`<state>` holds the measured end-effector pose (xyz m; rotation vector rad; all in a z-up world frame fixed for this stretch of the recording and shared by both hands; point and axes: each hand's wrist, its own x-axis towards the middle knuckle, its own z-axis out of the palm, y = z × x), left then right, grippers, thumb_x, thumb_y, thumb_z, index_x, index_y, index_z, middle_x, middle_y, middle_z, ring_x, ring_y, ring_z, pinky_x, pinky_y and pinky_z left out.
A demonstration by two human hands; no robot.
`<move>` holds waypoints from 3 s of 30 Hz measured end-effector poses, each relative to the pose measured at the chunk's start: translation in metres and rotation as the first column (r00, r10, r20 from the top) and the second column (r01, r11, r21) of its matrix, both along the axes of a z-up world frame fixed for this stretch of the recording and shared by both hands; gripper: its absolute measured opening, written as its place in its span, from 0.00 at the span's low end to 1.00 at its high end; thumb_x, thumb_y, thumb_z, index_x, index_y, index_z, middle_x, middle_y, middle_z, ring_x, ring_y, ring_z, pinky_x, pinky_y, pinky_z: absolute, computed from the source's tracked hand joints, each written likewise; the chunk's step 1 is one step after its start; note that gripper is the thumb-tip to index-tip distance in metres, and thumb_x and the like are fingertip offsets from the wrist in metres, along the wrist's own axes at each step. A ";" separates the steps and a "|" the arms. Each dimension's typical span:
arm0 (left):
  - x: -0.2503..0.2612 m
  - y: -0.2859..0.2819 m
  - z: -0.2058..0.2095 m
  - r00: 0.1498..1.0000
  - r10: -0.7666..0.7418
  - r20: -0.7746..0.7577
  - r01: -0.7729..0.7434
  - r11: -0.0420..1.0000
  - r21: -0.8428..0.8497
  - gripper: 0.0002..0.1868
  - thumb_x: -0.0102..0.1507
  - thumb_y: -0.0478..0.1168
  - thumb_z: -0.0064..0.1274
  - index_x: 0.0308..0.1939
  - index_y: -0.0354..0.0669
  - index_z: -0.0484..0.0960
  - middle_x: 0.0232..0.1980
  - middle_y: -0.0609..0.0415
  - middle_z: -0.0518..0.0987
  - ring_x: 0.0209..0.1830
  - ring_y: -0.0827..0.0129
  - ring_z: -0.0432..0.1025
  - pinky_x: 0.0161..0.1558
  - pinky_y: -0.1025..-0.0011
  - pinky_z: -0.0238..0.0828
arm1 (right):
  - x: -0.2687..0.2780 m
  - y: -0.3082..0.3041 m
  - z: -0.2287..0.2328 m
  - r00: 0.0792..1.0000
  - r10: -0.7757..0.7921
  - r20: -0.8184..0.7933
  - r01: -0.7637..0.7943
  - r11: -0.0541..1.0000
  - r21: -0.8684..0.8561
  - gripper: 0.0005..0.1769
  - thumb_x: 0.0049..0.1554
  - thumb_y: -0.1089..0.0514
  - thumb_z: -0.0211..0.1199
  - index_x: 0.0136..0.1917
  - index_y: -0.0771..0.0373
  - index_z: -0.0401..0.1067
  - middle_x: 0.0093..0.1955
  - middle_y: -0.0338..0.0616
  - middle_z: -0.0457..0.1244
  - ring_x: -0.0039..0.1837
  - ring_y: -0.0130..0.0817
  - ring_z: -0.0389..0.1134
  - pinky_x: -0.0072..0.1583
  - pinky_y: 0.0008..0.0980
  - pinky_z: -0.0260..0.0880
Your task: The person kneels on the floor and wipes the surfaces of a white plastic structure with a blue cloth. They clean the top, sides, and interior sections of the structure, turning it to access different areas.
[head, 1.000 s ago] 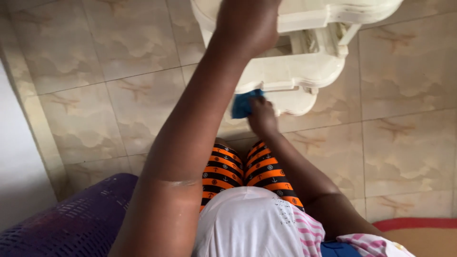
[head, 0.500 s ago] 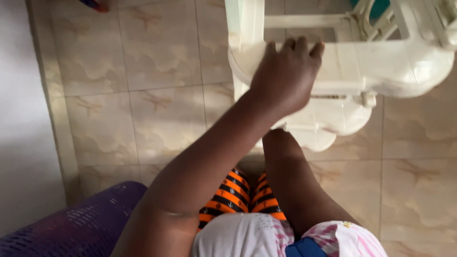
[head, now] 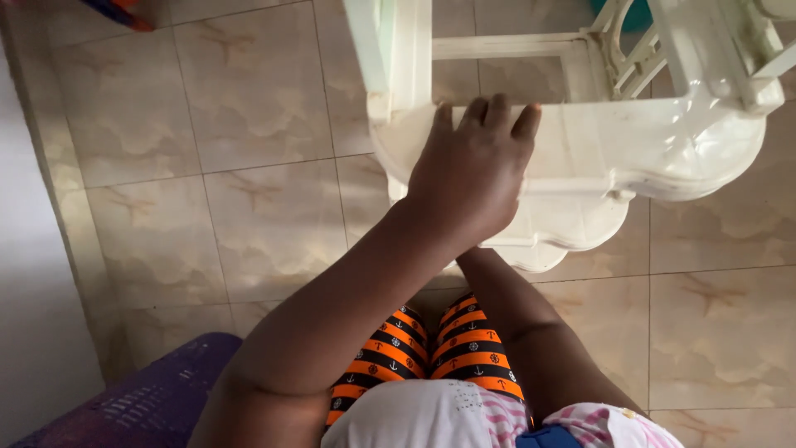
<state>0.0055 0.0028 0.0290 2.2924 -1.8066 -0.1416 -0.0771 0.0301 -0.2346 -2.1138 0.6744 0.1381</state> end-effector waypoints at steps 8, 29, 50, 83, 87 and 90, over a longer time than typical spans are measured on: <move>-0.001 -0.002 -0.006 1.000 -0.023 -0.008 0.023 1.000 0.009 0.34 0.57 0.38 0.58 0.68 0.35 0.72 0.61 0.35 0.74 0.62 0.49 0.72 0.62 0.42 0.67 | 0.034 -0.089 -0.037 0.994 -0.107 0.032 0.107 0.994 -0.025 0.31 0.56 0.62 0.61 0.73 0.60 0.62 0.71 0.60 0.58 0.70 0.58 0.60 0.70 0.53 0.61; -0.030 0.032 -0.008 1.000 -0.029 -0.006 0.028 0.999 -0.030 0.31 0.58 0.38 0.51 0.67 0.35 0.73 0.64 0.31 0.74 0.65 0.42 0.71 0.64 0.39 0.65 | -0.011 -0.040 -0.033 0.998 -0.037 0.058 0.039 0.999 -0.021 0.30 0.58 0.61 0.59 0.74 0.59 0.62 0.73 0.58 0.58 0.72 0.56 0.59 0.72 0.52 0.60; 0.016 0.002 -0.010 0.999 -0.032 -0.015 0.033 0.999 0.029 0.32 0.59 0.37 0.53 0.68 0.35 0.70 0.61 0.33 0.75 0.62 0.46 0.73 0.63 0.42 0.66 | 0.015 -0.021 -0.028 0.995 0.009 0.099 -0.007 1.000 -0.023 0.29 0.61 0.60 0.57 0.75 0.59 0.61 0.75 0.55 0.57 0.75 0.53 0.58 0.74 0.50 0.58; 0.011 0.001 -0.005 0.999 -0.037 0.026 0.035 0.998 0.052 0.32 0.59 0.37 0.52 0.70 0.37 0.70 0.64 0.37 0.74 0.63 0.49 0.72 0.65 0.43 0.65 | 0.027 -0.041 -0.014 0.997 -0.010 0.080 0.015 0.998 -0.060 0.27 0.65 0.58 0.54 0.77 0.58 0.60 0.78 0.52 0.56 0.79 0.49 0.56 0.77 0.48 0.56; 0.008 0.001 -0.002 0.998 -0.036 0.054 0.032 0.997 0.065 0.31 0.62 0.38 0.52 0.71 0.38 0.70 0.66 0.39 0.74 0.63 0.49 0.71 0.65 0.45 0.65 | 0.007 -0.032 -0.008 0.997 0.019 0.069 -0.015 0.998 -0.069 0.27 0.65 0.58 0.54 0.77 0.58 0.60 0.78 0.51 0.56 0.80 0.49 0.55 0.77 0.48 0.56; 0.004 0.001 -0.003 0.996 -0.023 0.087 0.018 0.998 0.058 0.32 0.61 0.38 0.54 0.71 0.39 0.70 0.66 0.39 0.73 0.62 0.50 0.71 0.65 0.47 0.65 | -0.008 -0.022 0.002 0.996 0.066 0.055 -0.061 0.995 -0.083 0.27 0.65 0.58 0.54 0.77 0.58 0.60 0.79 0.51 0.56 0.80 0.48 0.55 0.78 0.48 0.55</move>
